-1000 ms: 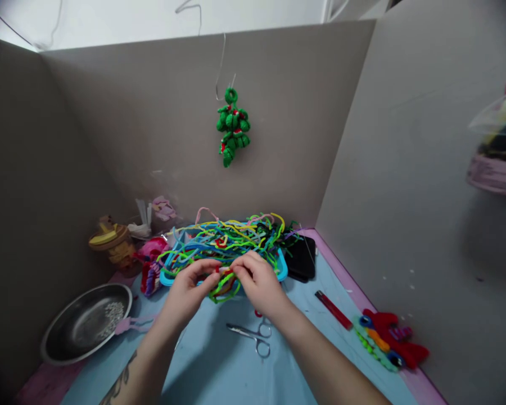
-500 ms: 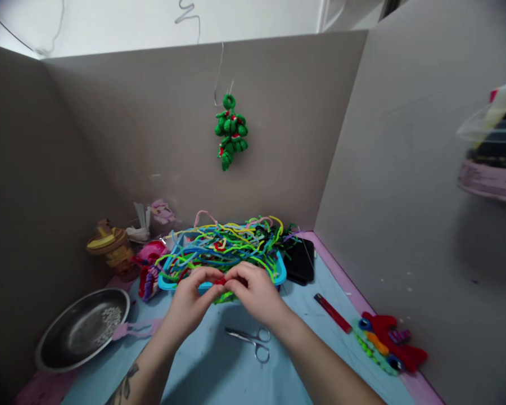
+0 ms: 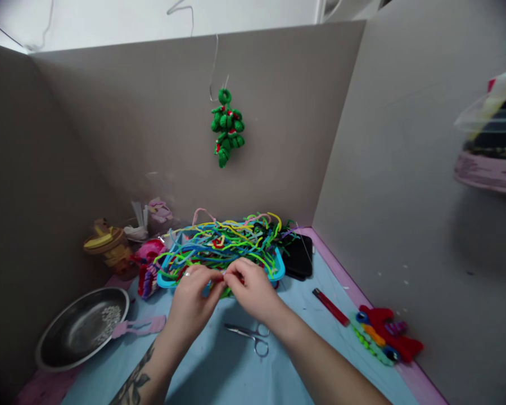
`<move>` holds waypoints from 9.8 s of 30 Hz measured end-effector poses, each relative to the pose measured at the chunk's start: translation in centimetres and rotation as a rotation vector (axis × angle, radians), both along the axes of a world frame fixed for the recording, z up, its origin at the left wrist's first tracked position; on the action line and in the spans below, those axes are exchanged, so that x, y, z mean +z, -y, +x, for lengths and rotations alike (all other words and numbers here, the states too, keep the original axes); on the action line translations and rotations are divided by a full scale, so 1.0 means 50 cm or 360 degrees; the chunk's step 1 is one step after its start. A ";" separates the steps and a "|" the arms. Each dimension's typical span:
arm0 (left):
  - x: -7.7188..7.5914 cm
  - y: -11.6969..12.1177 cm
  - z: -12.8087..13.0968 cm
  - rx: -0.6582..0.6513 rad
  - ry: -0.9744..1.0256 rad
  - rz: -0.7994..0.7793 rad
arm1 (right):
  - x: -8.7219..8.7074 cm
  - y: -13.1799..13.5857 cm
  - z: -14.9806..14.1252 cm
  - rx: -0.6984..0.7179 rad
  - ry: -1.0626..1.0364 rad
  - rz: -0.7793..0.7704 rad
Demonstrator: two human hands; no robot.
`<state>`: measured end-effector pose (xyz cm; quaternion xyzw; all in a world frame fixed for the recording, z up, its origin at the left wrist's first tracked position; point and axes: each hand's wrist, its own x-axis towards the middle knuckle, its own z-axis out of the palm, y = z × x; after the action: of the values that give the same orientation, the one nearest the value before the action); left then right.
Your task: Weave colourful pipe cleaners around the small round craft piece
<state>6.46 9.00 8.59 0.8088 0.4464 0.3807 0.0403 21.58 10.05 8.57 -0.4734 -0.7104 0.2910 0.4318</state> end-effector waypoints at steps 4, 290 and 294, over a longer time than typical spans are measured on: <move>-0.003 0.003 0.005 0.0146 -0.0249 0.0182 | -0.021 -0.007 -0.008 -0.0062 0.0054 -0.0018; 0.013 -0.044 -0.010 0.0165 0.2776 -0.0736 | -0.047 -0.038 0.007 0.0520 -0.0755 -0.0678; 0.037 -0.053 -0.045 0.0158 0.2941 -0.0693 | -0.043 -0.023 0.002 0.0740 -0.0639 -0.0615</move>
<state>4.20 11.65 10.45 0.1426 0.3329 0.7795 0.5111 21.66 11.18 6.40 -0.3055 -0.6320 0.5976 0.3875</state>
